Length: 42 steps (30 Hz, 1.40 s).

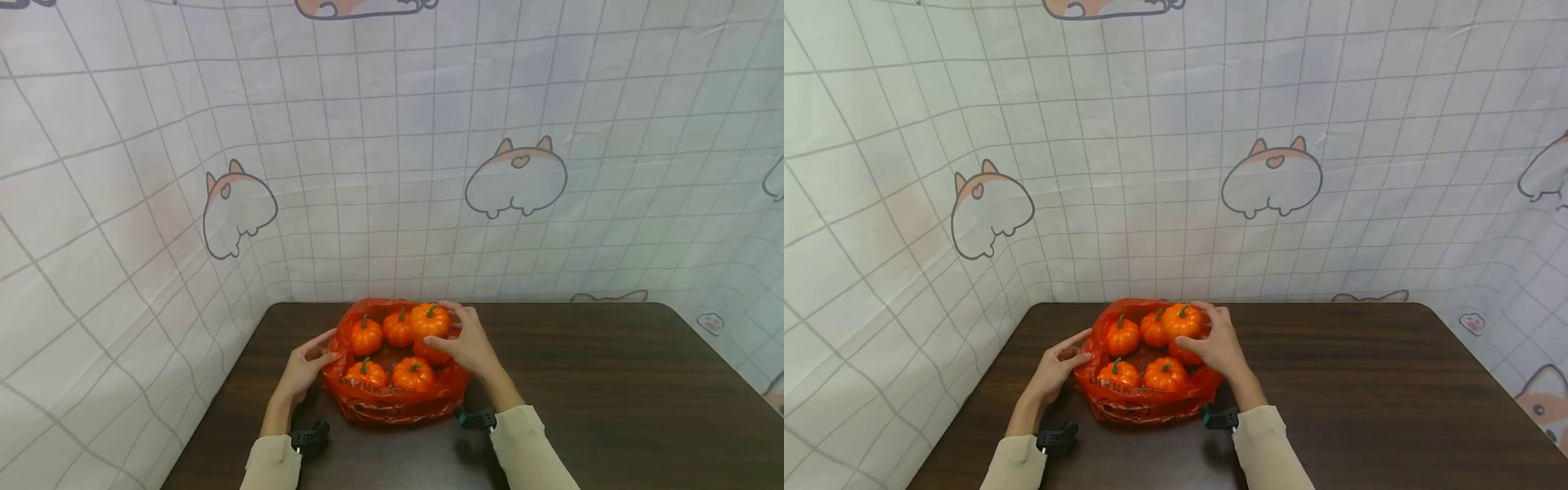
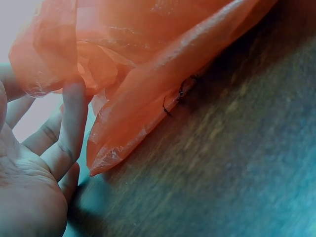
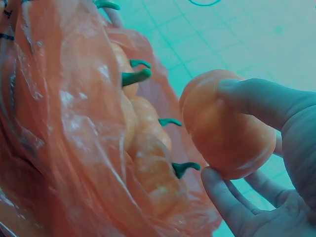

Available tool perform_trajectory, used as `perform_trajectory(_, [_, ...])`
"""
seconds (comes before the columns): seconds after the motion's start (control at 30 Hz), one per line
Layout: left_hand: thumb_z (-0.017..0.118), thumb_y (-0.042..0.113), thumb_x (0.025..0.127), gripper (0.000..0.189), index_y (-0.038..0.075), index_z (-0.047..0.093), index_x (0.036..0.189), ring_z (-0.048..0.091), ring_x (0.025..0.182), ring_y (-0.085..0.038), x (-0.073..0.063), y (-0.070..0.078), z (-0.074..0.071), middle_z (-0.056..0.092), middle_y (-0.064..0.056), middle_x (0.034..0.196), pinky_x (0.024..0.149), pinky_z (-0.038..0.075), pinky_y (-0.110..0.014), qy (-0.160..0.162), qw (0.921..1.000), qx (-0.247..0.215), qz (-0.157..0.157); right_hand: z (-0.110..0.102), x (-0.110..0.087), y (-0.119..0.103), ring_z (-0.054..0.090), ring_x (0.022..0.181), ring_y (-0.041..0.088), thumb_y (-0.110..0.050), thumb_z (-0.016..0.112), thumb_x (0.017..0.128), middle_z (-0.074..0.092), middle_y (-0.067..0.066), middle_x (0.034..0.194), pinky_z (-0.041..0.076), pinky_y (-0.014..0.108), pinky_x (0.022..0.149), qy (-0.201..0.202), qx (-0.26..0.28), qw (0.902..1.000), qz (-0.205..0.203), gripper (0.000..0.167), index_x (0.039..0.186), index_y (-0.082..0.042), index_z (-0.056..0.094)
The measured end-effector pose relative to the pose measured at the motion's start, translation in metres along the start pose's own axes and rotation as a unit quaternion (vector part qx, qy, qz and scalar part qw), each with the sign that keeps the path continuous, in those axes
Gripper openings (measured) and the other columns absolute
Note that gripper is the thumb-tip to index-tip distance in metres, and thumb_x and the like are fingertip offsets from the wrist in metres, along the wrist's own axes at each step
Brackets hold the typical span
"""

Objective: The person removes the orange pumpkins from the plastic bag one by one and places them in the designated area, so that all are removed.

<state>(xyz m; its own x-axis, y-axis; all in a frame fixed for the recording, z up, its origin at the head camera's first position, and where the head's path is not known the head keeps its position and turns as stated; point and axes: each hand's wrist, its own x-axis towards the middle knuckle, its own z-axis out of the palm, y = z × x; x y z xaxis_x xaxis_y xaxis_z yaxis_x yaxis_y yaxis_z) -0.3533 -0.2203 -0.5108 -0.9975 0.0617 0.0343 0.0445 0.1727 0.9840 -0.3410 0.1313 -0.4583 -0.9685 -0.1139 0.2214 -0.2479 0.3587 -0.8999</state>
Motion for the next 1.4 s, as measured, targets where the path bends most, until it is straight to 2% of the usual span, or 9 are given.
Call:
perform_trajectory(0.23, [0.073, 0.014, 0.095, 0.053, 0.018, 0.060, 0.145, 0.063, 0.090, -0.017, 0.002, 0.000, 0.000, 0.067, -0.005, 0.096, 0.074, 0.056, -0.029, -0.011, 0.9999, -0.007, 0.010, -0.014, 0.000, -0.001, 0.051, 0.133, 0.047, -0.027, 0.084, 0.086, 0.036, 0.020, 0.144, 0.052, 0.055, 0.100, 0.015, -0.005, 0.9998, 0.010, 0.074, 0.150, -0.019, 0.049])
perform_trajectory(0.4, [0.074, 0.014, 0.094, 0.054, 0.017, 0.059, 0.146, 0.062, 0.090, -0.016, -0.001, -0.002, 0.000, 0.067, -0.004, 0.097, 0.076, 0.056, -0.028, -0.014, 0.9998, -0.015, 0.002, -0.022, -0.003, 0.003, 0.051, 0.133, 0.046, -0.028, 0.083, 0.087, 0.035, 0.020, 0.146, 0.052, 0.055, 0.100, 0.028, -0.004, 0.9993, 0.026, 0.076, 0.152, -0.018, 0.046])
perform_trajectory(0.7, [0.074, 0.015, 0.094, 0.055, 0.019, 0.059, 0.146, 0.064, 0.089, -0.018, -0.003, -0.001, -0.004, 0.066, -0.011, 0.103, 0.072, 0.057, -0.029, -0.021, 0.9997, -0.015, 0.001, -0.037, -0.002, 0.008, 0.051, 0.131, 0.043, -0.027, 0.085, 0.084, 0.034, 0.019, 0.146, 0.054, 0.052, 0.098, 0.062, 0.010, 0.9971, 0.042, 0.078, 0.151, -0.017, 0.046])
perform_trajectory(1.07, [0.075, 0.013, 0.093, 0.055, 0.016, 0.059, 0.146, 0.062, 0.090, -0.016, -0.001, -0.003, -0.003, 0.067, -0.005, 0.098, 0.074, 0.056, -0.028, -0.013, 0.9997, -0.020, -0.001, -0.054, -0.002, 0.014, 0.046, 0.133, 0.042, -0.031, 0.083, 0.087, 0.029, 0.019, 0.152, 0.054, 0.051, 0.098, 0.072, 0.011, 0.9958, 0.055, 0.078, 0.153, -0.018, 0.044])
perform_trajectory(1.4, [0.075, 0.012, 0.093, 0.053, 0.018, 0.061, 0.145, 0.061, 0.093, -0.018, 0.001, -0.001, -0.002, 0.066, -0.006, 0.099, 0.076, 0.056, -0.028, -0.005, 0.9998, -0.017, -0.004, -0.065, -0.002, 0.019, 0.045, 0.131, 0.041, -0.031, 0.083, 0.087, 0.029, 0.022, 0.152, 0.053, 0.049, 0.096, 0.096, -0.003, 0.9940, 0.052, 0.079, 0.155, -0.020, 0.042])
